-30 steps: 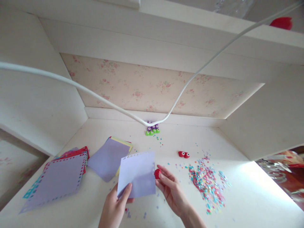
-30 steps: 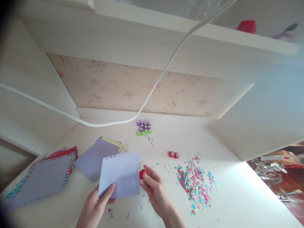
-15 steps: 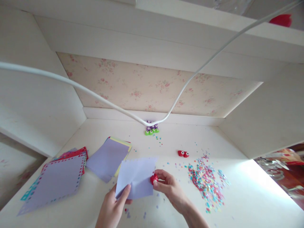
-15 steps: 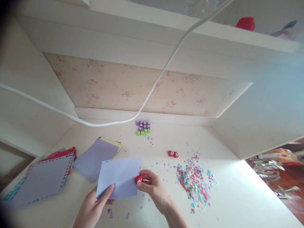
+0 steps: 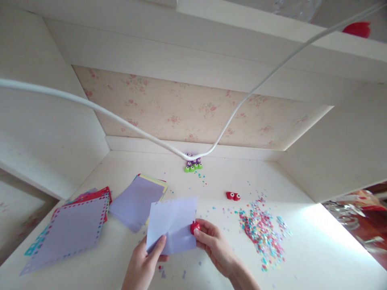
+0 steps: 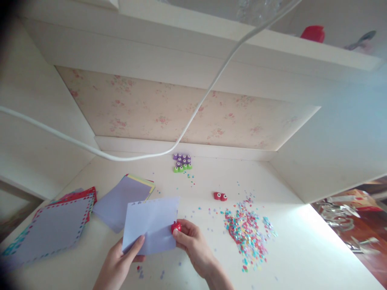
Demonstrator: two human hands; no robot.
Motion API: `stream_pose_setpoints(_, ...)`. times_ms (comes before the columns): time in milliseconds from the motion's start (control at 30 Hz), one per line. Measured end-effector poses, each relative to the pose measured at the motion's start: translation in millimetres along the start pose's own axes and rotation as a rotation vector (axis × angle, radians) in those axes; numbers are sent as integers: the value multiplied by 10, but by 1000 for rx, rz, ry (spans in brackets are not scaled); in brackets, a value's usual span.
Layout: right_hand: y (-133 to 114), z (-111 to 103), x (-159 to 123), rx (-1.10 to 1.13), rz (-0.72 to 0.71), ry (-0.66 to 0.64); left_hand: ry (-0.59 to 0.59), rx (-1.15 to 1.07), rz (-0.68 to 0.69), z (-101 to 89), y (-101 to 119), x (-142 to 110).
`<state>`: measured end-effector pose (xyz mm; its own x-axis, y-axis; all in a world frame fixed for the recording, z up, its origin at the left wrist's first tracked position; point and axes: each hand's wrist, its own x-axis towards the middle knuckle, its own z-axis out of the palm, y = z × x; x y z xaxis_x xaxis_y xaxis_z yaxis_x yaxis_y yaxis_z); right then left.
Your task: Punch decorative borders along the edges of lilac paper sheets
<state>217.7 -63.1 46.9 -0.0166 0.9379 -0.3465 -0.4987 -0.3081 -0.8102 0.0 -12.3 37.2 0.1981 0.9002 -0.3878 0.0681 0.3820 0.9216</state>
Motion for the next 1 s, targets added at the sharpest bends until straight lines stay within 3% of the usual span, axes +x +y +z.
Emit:
stream_pose_setpoints(267,72,40,5,-113,-100,74,6,-36,-37,31,35,-9)
stream_pose_setpoints(533,160,98,34,-192,-255,225,30,-55,-58,83,70,-53)
stream_pose_setpoints(733,223,115,62,-206,-285,331,53,-72,-67,127,101,-90)
stream_pose_setpoints(867,196,132,62,-192,-282,224,67,-78,-77,81,76,-74)
stream_pose_setpoints(1000,48,87,16,-248,-179,38,78,-101,-63,1,52,-16)
